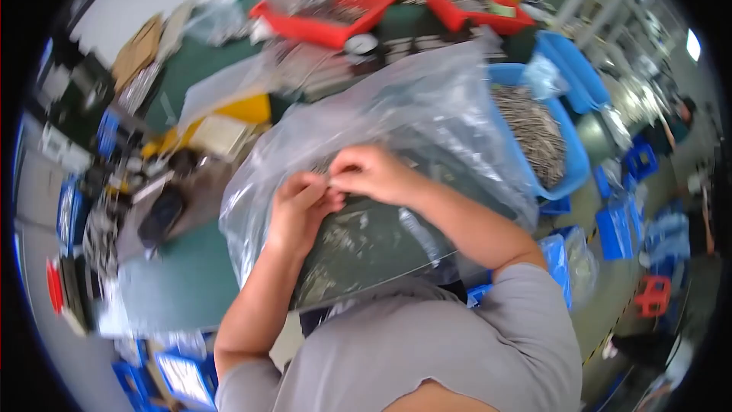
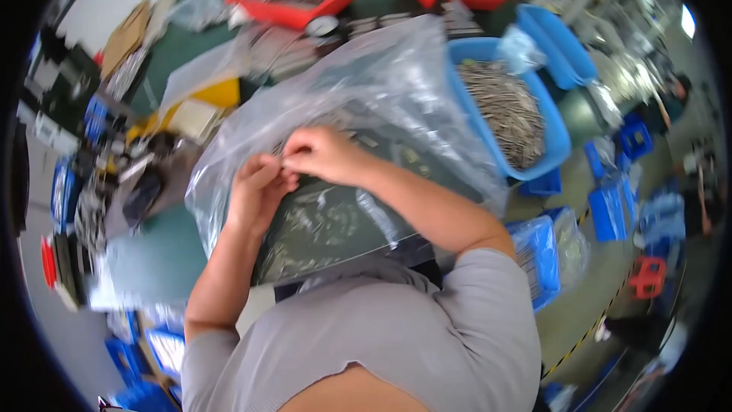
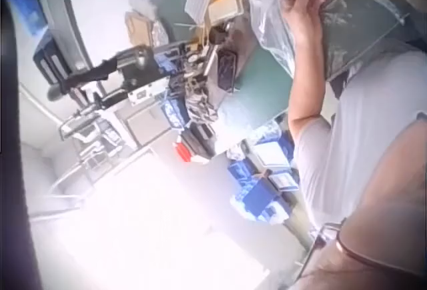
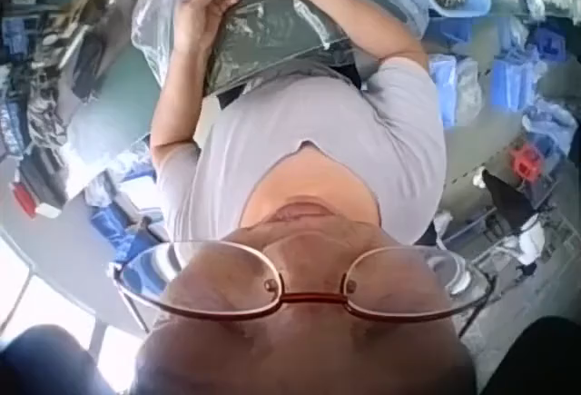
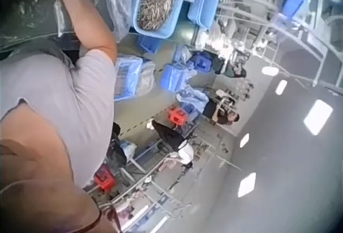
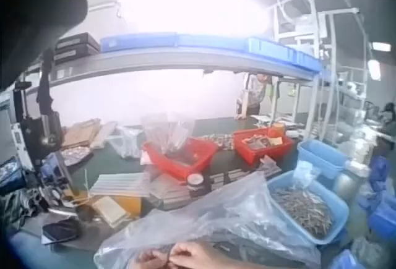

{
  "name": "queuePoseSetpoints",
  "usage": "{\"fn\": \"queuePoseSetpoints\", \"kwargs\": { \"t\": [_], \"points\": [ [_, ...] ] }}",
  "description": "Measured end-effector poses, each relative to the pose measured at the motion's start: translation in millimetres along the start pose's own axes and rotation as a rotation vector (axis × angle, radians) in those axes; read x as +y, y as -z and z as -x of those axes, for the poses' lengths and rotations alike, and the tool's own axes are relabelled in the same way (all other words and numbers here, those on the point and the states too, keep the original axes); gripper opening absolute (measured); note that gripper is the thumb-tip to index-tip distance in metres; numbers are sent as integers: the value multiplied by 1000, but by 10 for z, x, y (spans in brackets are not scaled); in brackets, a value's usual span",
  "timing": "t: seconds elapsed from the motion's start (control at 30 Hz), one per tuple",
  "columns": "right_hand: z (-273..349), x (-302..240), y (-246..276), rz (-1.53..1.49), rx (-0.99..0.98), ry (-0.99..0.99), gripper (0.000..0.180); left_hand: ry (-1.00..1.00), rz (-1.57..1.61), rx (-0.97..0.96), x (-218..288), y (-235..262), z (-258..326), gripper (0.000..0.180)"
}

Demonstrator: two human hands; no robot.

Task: Inspecting and sorting small metal pins from a plastic bag on a workbench.

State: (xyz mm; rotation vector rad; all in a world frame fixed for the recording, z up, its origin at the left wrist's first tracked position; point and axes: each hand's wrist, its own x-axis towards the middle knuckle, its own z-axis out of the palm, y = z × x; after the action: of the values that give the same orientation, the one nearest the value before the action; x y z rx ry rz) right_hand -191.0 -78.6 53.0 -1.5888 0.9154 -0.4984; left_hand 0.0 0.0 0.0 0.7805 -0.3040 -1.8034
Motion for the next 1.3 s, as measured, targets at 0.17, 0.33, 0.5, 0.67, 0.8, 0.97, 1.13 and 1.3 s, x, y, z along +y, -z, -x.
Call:
{"fn": "queuePoseSetpoints", "kwargs": {
  "t": [0.17,0.33,0.5,0.67,0.8,0.97,1.13,1.3],
  "points": [
    [-664,-194,-249,129,132,287,15,-170,-269,-195,755,12,-485,6],
    [-488,-532,-132,431,400,520,14,-236,-276,-270,847,-161,-457,6],
    [137,-1106,247,240,508,569,13,-240,-256,-270,900,-149,-504,4],
    [392,-877,1091,535,1089,355,10,-223,-261,-232,917,-136,-430,3],
    [653,-407,1568,830,1183,2,9,-208,-293,-280,896,-122,-421,5],
    [684,-271,1572,927,1215,126,5,-205,-256,-219,886,-127,-396,4],
    [629,-733,1042,806,1194,388,9,-189,-265,-200,881,-187,-470,4],
    [282,-884,281,710,345,482,8,-197,-246,-171,913,-102,-463,7]
  ]
}}
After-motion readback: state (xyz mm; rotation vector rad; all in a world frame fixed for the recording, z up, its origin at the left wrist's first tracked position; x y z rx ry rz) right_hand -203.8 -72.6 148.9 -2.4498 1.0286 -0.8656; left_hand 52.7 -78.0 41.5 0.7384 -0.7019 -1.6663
